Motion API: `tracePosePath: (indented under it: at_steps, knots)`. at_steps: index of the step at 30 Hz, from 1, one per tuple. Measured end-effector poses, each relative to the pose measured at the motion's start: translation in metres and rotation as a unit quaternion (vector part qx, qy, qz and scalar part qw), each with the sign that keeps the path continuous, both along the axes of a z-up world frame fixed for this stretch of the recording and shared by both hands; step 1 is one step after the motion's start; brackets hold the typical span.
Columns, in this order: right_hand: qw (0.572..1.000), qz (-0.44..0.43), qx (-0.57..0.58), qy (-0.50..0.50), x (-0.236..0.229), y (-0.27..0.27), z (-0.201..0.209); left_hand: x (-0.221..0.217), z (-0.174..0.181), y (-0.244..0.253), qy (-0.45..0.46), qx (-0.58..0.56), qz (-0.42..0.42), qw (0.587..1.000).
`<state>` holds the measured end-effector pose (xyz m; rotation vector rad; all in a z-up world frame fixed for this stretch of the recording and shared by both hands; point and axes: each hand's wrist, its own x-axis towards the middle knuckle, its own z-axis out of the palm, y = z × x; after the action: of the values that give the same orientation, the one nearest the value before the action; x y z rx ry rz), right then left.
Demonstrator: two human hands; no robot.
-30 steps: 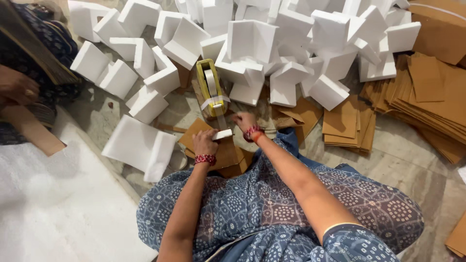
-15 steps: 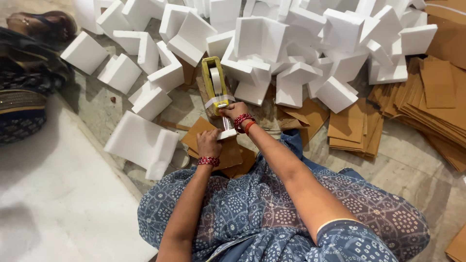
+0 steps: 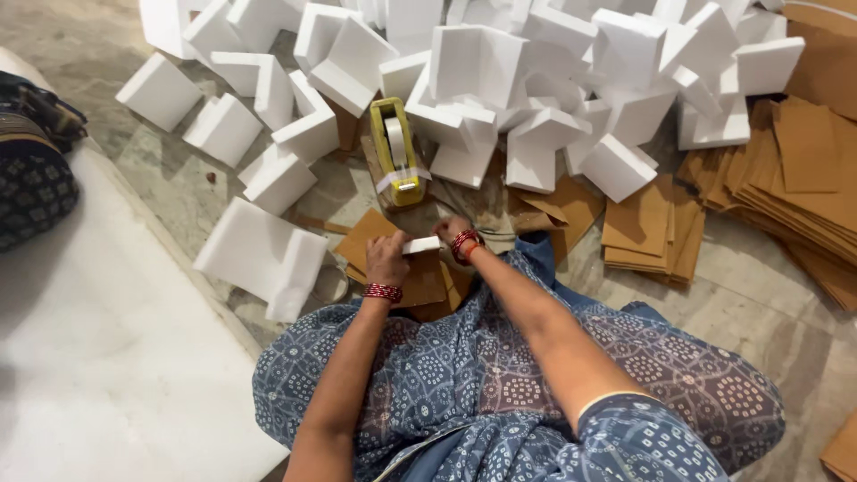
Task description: The person sits on the floor and assembles small white boxes by inserting white foam inserts into brown cardboard sleeves. They repeatedly pick up a sleeve, insert the foam piece, and place the assembled unit aside.
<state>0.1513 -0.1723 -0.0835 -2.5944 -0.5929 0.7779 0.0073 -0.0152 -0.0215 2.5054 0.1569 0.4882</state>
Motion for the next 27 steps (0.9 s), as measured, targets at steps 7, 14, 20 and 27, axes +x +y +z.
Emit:
tracePosePath:
  at_steps: [7, 14, 20, 27]
  knots:
    - [0.942, 0.145, 0.301, -0.044, -0.011, -0.023, 0.071, -0.001, -0.01, 0.003, 0.028, -0.003, -0.004, 1.0]
    - [0.951, -0.029, 0.292, -0.101, -0.063, -0.014, -0.007, -0.011, -0.012, 0.019, 0.003, -0.009, -0.045, 0.999]
    - [0.992, 0.098, 0.053, -0.053, -0.005, -0.016, -0.025, -0.019, -0.009, 0.04, 0.01, -0.156, -0.004, 0.988]
    - [0.97, -0.114, 0.199, -0.084, 0.094, 0.038, 0.007, 0.015, -0.027, 0.014, -0.005, -0.272, -0.063, 0.96]
